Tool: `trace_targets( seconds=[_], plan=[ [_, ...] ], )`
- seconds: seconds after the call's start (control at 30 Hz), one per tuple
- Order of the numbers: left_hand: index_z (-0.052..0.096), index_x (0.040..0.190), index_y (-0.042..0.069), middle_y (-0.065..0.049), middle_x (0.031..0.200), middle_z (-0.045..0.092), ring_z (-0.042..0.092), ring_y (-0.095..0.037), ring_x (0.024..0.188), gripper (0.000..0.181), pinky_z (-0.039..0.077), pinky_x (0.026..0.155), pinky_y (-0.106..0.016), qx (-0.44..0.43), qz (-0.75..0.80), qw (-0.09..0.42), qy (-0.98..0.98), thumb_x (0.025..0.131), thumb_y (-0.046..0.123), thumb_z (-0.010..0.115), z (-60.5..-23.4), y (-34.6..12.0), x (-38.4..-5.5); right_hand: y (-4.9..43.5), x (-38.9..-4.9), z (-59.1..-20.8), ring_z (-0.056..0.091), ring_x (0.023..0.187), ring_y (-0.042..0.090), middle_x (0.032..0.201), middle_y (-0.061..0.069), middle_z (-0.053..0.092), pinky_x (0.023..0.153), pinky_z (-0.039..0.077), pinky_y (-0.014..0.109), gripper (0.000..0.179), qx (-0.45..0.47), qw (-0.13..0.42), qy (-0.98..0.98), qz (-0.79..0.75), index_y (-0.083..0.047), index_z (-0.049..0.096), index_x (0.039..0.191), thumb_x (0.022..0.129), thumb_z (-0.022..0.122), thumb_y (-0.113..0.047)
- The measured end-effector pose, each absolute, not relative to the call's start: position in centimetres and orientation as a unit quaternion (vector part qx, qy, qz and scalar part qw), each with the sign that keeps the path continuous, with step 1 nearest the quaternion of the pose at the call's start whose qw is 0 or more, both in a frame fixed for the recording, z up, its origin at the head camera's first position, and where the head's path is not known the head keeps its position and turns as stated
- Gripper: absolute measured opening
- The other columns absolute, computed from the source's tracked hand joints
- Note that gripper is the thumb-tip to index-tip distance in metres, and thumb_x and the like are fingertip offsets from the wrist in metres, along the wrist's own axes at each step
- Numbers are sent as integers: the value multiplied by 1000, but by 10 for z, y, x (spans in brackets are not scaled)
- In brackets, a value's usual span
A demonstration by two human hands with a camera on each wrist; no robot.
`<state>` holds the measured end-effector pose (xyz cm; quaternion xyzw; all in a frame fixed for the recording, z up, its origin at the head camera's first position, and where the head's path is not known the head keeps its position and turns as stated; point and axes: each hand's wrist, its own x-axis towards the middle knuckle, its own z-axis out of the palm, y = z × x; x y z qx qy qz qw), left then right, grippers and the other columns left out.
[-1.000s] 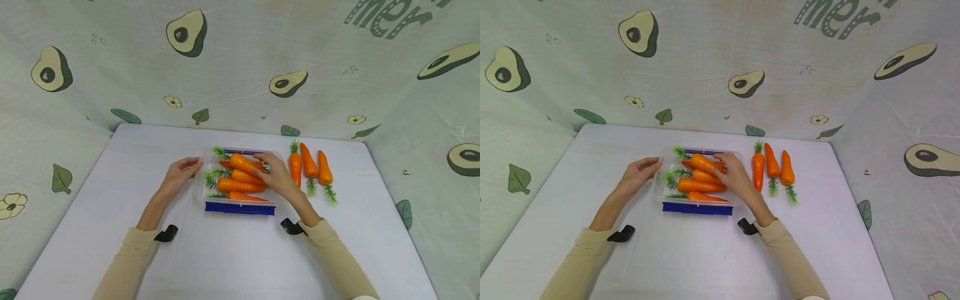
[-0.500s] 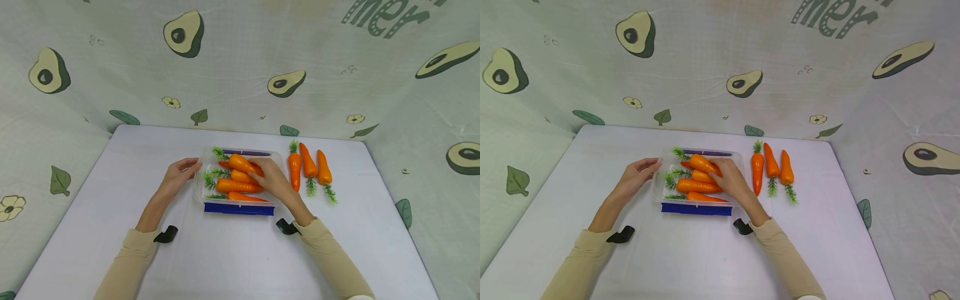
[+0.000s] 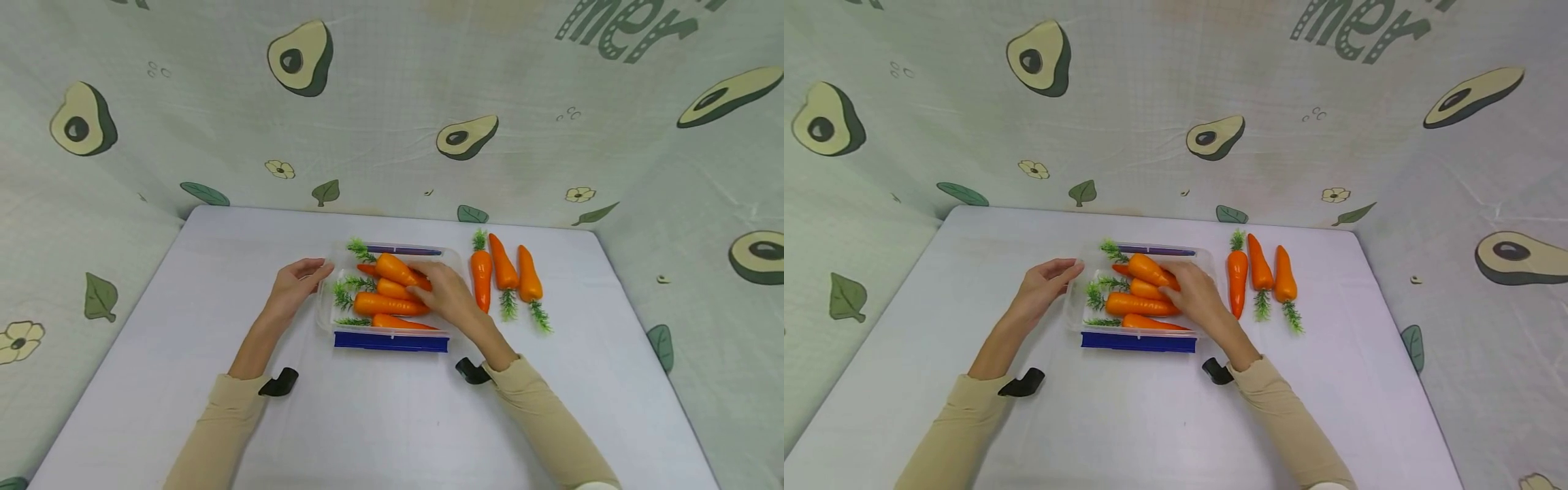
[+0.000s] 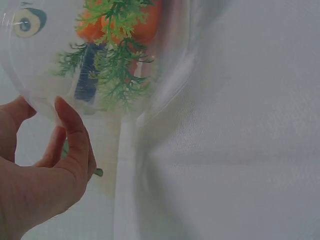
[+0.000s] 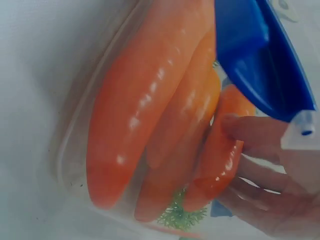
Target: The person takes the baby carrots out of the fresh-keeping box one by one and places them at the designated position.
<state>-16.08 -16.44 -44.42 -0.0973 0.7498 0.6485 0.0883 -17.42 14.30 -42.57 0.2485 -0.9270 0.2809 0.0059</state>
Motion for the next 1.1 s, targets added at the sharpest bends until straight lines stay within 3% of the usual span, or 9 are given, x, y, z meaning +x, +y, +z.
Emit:
trace_targets(
  seconds=[0.13,0.23,0.33,0.53,0.77,0.93,1.1],
  plan=[
    [61,138,4,-12,132,64,60,-26,114,57,51,90,-25,-99,648,90,749,97,40,73,-445,-165,-162,147,-172,-421,65,116,32,131,16,68,101,52,46,46,248,10,-924,292,1,65,134,93,79,-14],
    [61,139,3,-13,132,65,59,-27,117,57,51,90,-24,-97,650,91,748,97,40,73,-445,-165,-162,152,-170,-417,66,98,30,128,17,69,85,56,42,45,254,22,-918,305,1,66,134,93,79,-14],
    [61,138,2,-14,132,65,60,-27,116,58,52,90,-23,-98,651,91,747,96,40,74,-444,-165,-162,157,-169,-412,66,93,29,125,18,70,79,58,40,45,259,32,-908,329,2,65,134,94,78,-14],
    [62,137,2,-12,131,65,59,-25,115,58,51,92,-25,-96,655,87,745,96,40,74,-442,-165,-161,168,-168,-402,68,110,32,122,18,71,85,60,44,48,241,40,-885,396,3,62,137,94,77,-11],
    [62,137,2,-11,129,66,58,-25,116,57,50,93,-25,-91,653,89,746,96,40,73,-443,-165,-161,184,-170,-393,70,106,32,113,18,74,81,61,44,48,199,90,-878,426,1,64,135,92,80,-13],
    [61,138,2,-11,129,66,58,-25,118,57,50,92,-23,-95,654,93,744,96,40,74,-443,-166,-161,200,-172,-387,69,108,31,115,18,73,86,59,45,47,157,97,-881,436,0,65,135,93,80,-15],
    [60,139,2,-11,131,65,59,-25,118,60,51,90,-20,-98,654,96,744,96,41,74,-444,-166,-162,218,-175,-385,68,111,32,120,19,72,87,59,37,48,117,98,-887,435,-2,64,137,95,78,-20]
  ],
)
